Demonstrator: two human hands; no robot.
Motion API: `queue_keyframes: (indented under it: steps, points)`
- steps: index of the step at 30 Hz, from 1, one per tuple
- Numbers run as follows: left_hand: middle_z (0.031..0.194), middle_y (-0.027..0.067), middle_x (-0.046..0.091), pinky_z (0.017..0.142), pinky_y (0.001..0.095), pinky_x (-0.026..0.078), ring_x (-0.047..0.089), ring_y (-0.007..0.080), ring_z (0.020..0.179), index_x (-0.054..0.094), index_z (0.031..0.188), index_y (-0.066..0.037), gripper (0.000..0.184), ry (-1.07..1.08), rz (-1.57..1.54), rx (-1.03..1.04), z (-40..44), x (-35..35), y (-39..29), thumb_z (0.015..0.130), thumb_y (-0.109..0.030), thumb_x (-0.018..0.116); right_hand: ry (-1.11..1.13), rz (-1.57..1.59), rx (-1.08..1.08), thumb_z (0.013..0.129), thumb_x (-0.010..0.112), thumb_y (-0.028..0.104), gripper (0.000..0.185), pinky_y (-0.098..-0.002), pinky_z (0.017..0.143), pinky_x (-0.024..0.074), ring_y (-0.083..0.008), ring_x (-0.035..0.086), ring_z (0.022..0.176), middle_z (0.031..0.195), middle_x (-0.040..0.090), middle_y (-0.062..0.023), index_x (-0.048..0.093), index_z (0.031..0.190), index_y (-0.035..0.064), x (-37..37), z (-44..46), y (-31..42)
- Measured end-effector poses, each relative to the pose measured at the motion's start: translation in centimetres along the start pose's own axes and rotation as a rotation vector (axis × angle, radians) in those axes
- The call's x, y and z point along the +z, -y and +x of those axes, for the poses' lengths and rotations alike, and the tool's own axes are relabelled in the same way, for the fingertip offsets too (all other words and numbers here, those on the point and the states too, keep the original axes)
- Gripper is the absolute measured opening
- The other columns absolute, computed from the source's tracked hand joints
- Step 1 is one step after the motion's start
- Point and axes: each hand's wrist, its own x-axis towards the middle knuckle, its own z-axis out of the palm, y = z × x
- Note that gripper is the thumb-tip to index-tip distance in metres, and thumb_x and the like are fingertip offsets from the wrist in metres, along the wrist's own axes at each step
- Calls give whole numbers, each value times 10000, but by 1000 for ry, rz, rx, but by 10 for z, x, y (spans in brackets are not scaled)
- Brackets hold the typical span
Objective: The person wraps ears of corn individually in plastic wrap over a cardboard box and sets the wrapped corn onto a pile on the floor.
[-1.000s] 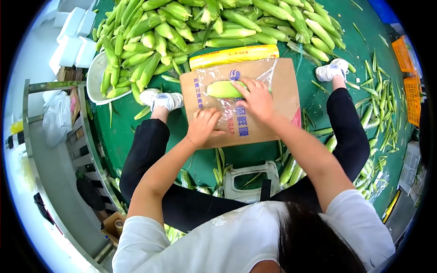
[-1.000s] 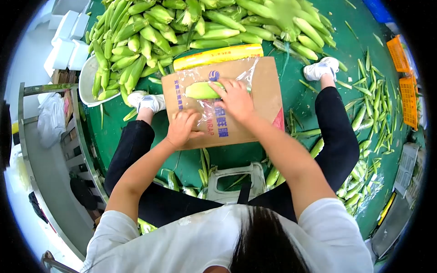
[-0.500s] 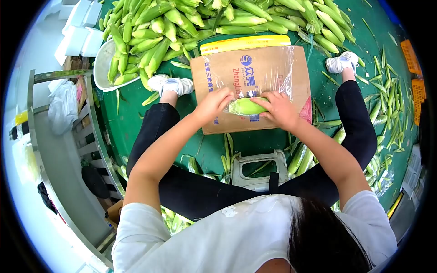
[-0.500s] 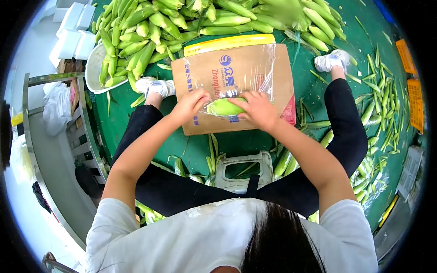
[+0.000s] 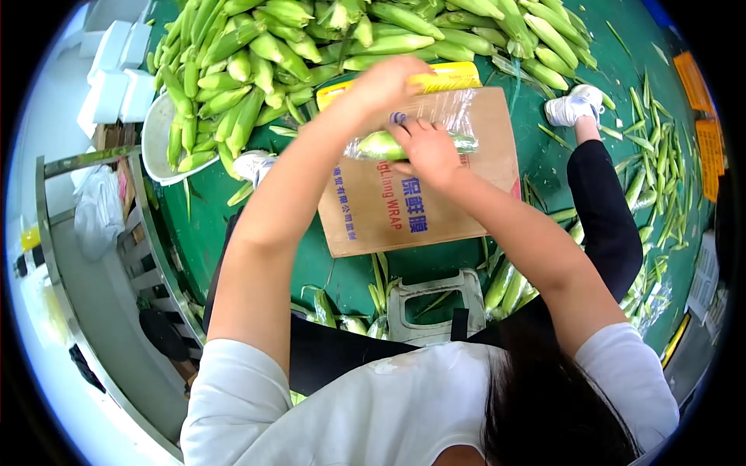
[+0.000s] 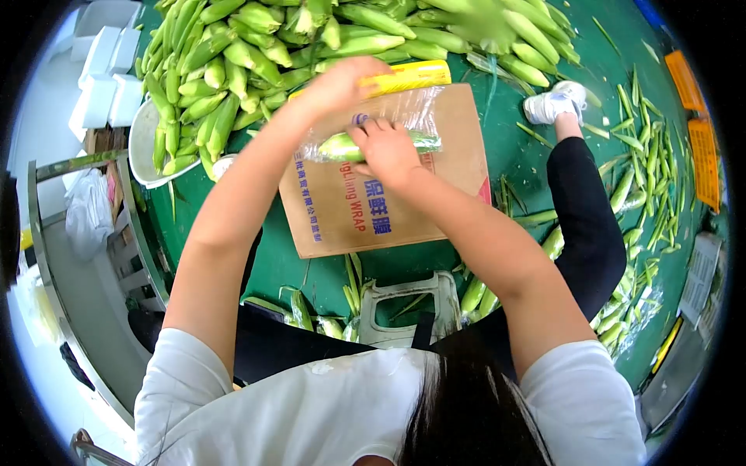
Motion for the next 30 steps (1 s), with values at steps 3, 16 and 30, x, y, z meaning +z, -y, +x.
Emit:
queue_keyframes:
  steps: [3, 16, 30]
  points:
    - [1643, 76, 262, 1200, 625, 128, 195, 337, 1519, 698, 1234, -387, 310, 81, 316, 51, -21, 62, -24, 948, -420, 585, 431, 219, 184, 695, 841, 472, 679, -450, 828, 555, -305, 672, 1029, 1118, 697, -151, 642, 1250, 134, -10, 5, 6]
    - [1598, 102, 332, 1205, 550, 219, 311, 317, 1472, 583, 1377, -387, 425, 8, 471, 171, -51, 92, -57, 956, -339, 561, 1675, 1255, -33, 878, 631, 653, 760, -440, 1018, 438, -274, 586, 1162, 1259, 655, -140, 641, 1283, 11, -37, -206, 92]
    - [1106, 51, 579, 913, 418, 500, 594, 287, 1094, 557, 1320, -237, 659, 186, 382, -133, -230, 15, -269, 706, -183, 788, 1264, 1502, 446, 875, 741, 346, 606, -334, 622, 570, -185, 675, 783, 1024, 649, -77, 478, 1361, 95, -139, -113, 62]
